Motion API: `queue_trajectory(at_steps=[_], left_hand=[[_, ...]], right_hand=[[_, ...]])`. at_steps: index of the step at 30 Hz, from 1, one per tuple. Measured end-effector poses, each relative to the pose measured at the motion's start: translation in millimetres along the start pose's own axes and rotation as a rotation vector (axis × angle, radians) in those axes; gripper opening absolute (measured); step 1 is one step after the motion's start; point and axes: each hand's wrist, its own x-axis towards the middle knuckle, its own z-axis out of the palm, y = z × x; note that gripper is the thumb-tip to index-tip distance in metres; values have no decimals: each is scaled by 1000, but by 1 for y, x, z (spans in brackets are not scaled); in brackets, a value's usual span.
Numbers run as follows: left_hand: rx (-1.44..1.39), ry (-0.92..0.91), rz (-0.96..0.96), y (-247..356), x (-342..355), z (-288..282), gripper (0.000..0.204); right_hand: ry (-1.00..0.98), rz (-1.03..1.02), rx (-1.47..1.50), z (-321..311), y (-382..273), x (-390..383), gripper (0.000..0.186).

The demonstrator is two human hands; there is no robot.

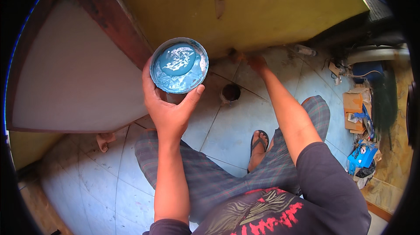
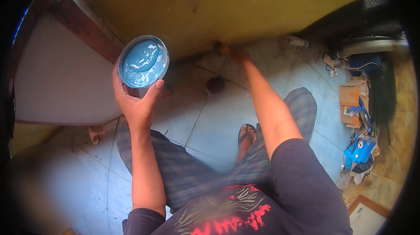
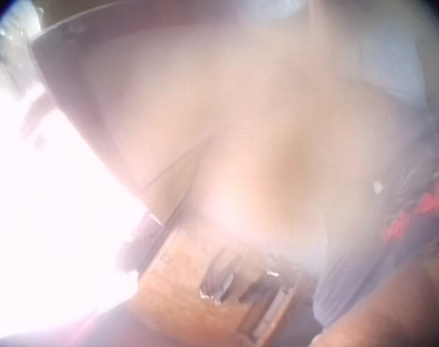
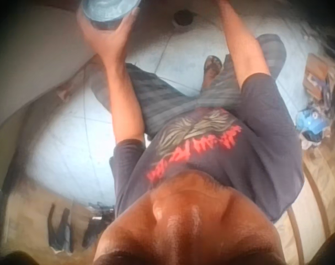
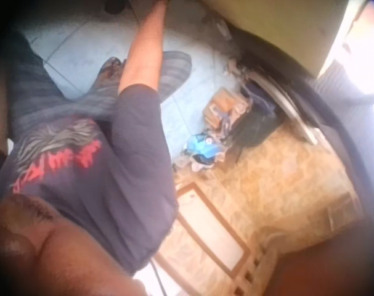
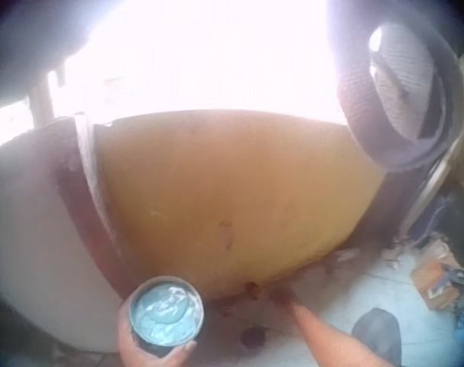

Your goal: The person paints a large poster with blue paint using a brush. They dip the brush into a paint container, apply paint to the poster, and occasionally walk around the room to retrieve more paint or adjust their position.

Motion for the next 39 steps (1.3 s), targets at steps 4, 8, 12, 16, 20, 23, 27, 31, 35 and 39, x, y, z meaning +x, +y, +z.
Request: queue_trajectory(at_steps=[4,8,12,16,20,23,27,31,35,39], left_hand=[[-1,17,-17,-1,0,-9,90],[-67,4,-7,-2,2,-2,90],[-34,-10,12,-4,3,-3,89],[-39,-21,14,-3,3,-2,90],[-45,-19,30,-6,5,-4,90],[-42,-25,35,-7,6,-3,89],[-67,-19,41,-8,7,2,89],[-80,-25,54,-10,8,5,89],[-85,-25,53,-11,8,6,89],[-100,-25,39,-13,7,10,89]], right_hand=[[-109,-72,-21,-108,-52,14,28],[-250,-95,25,-177,-67,-29,29],[-499,-38,175,-175,-102,-69,28],[-546,45,141,-120,-95,-89,30],[-597,141,142,-109,-72,-92,29],[-617,166,206,-108,-56,-94,27],[-550,174,226,-106,-55,-104,26],[-557,160,237,-110,-55,-109,26],[-543,175,276,-114,-50,-112,27],[-479,215,247,-120,-45,-116,24]])
